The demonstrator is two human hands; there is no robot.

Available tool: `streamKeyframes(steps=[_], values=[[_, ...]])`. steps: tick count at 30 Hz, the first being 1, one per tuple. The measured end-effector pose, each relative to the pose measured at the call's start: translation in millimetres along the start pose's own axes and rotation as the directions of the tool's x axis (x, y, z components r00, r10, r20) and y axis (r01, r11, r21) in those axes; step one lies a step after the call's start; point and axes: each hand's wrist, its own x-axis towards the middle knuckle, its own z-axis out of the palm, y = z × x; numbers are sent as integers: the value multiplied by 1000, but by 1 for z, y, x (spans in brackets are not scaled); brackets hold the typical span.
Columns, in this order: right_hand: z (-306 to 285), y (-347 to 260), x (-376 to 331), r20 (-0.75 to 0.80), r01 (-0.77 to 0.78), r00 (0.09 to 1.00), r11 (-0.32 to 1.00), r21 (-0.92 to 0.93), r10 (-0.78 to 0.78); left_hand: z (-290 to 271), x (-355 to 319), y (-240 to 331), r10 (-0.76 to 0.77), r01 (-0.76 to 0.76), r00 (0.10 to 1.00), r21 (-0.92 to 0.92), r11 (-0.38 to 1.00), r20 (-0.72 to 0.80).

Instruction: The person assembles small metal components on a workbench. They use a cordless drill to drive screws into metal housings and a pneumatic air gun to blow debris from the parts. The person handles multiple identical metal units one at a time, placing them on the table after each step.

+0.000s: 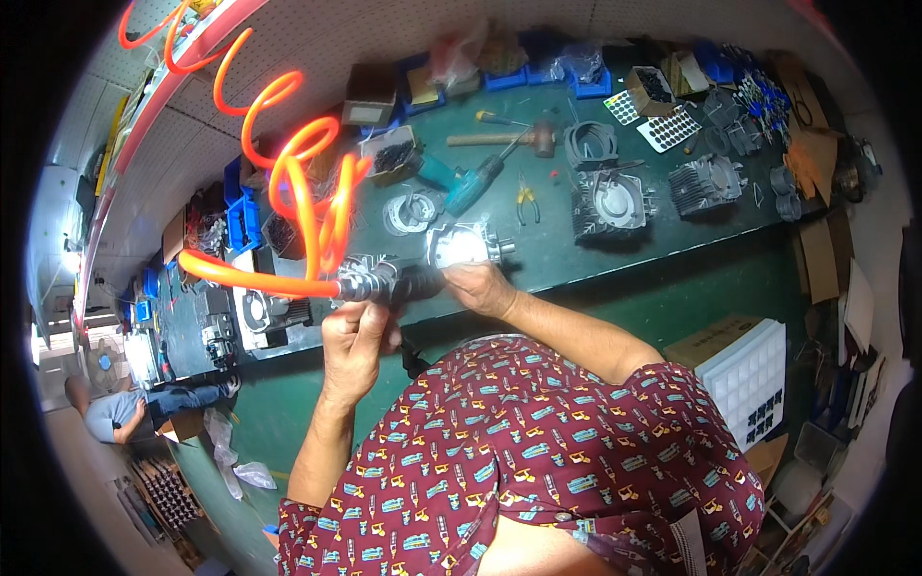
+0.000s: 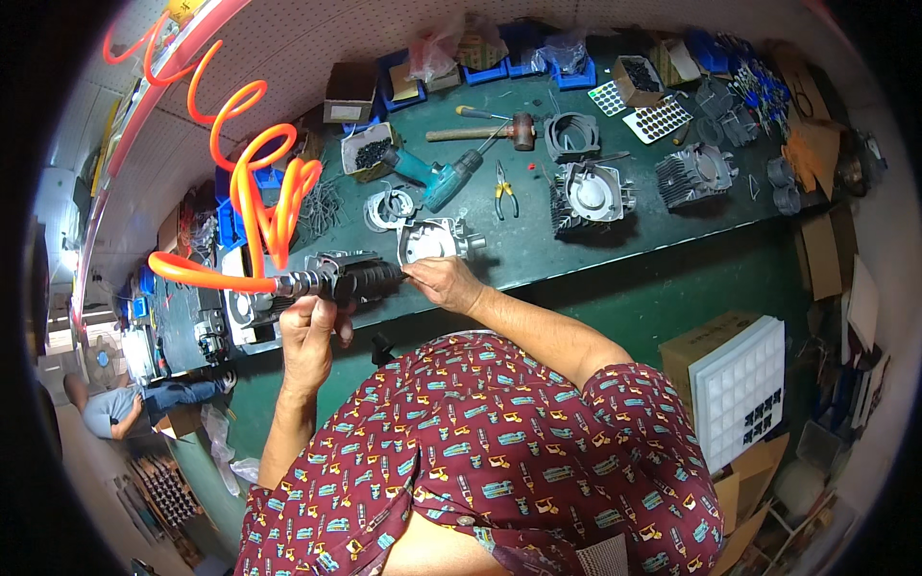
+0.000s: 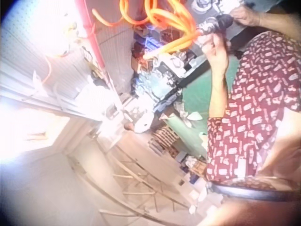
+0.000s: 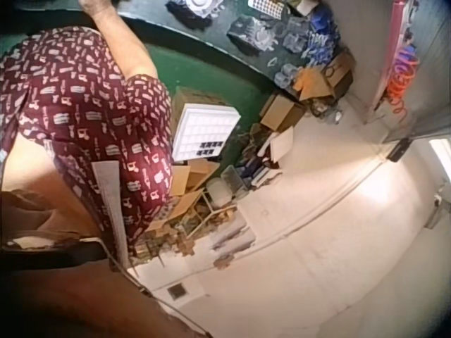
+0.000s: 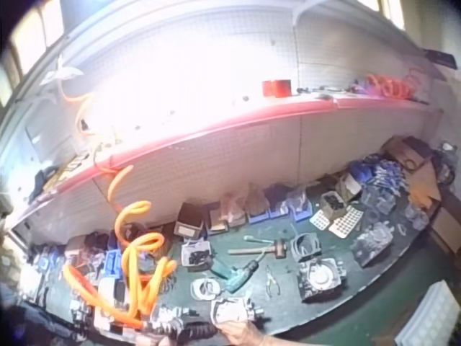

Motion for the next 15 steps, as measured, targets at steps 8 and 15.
streamKeyframes(steps=[8, 15], values=[[-1, -4, 4, 1, -17, 1000, 1000, 13, 17, 15, 25, -35, 368, -374, 908, 8, 927, -202], [-49, -20, 18, -126, -1, 992, 982, -187, -23, 41, 59, -52, 382, -415, 901, -155, 896, -203]])
